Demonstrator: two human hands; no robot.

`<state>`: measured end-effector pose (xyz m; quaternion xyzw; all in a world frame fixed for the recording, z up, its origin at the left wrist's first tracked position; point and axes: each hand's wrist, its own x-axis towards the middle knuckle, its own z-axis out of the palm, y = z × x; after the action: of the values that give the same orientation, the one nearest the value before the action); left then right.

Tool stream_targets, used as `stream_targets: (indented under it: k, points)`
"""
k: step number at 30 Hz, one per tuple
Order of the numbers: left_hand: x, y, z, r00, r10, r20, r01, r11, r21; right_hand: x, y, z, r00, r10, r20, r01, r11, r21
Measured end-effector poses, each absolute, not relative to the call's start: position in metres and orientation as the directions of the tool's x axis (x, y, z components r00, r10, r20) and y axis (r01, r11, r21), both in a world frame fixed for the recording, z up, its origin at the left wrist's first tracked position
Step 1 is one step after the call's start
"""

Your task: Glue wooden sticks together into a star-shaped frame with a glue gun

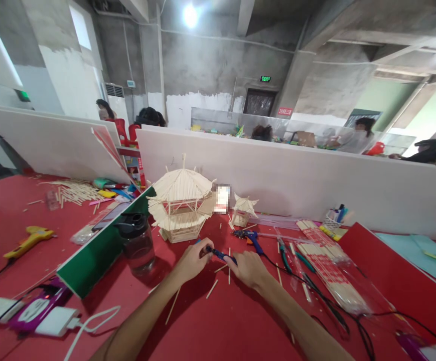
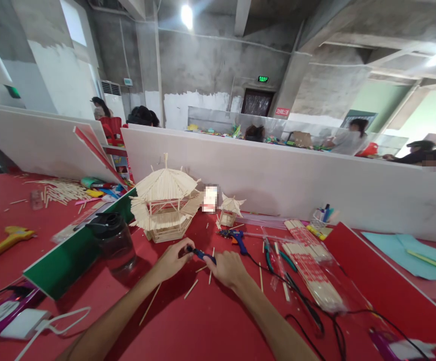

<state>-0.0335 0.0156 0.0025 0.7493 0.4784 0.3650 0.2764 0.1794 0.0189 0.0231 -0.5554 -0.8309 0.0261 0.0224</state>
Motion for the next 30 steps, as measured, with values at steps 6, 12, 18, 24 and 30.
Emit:
stream_targets:
  k: [6,12,18,24,30]
  points:
    - [-0.036,0.017,0.002,0.281,0.924,0.26,0.513,-0.374,0.773,0.181,0.019,0.026,-0.37,0.929,0.014,0.926,0.37,-0.071]
    - [-0.045,0.024,-0.001,0.319,0.917,0.239,0.496,-0.377,0.782,0.174,0.018,0.038,-0.362,0.932,0.019,0.931,0.363,-0.043]
    - [-0.06,0.029,0.001,0.353,0.907,0.23,0.527,-0.395,0.752,0.162,0.029,0.044,-0.397,0.918,0.008,0.918,0.397,0.013]
    - [-0.069,0.03,0.013,0.366,0.905,0.216,0.583,-0.405,0.704,0.16,0.03,0.041,-0.411,0.911,0.015,0.911,0.411,0.003]
    - [-0.062,0.024,0.02,0.326,0.922,0.21,0.65,-0.38,0.658,0.162,0.021,0.035,-0.434,0.894,0.113,0.901,0.431,0.051]
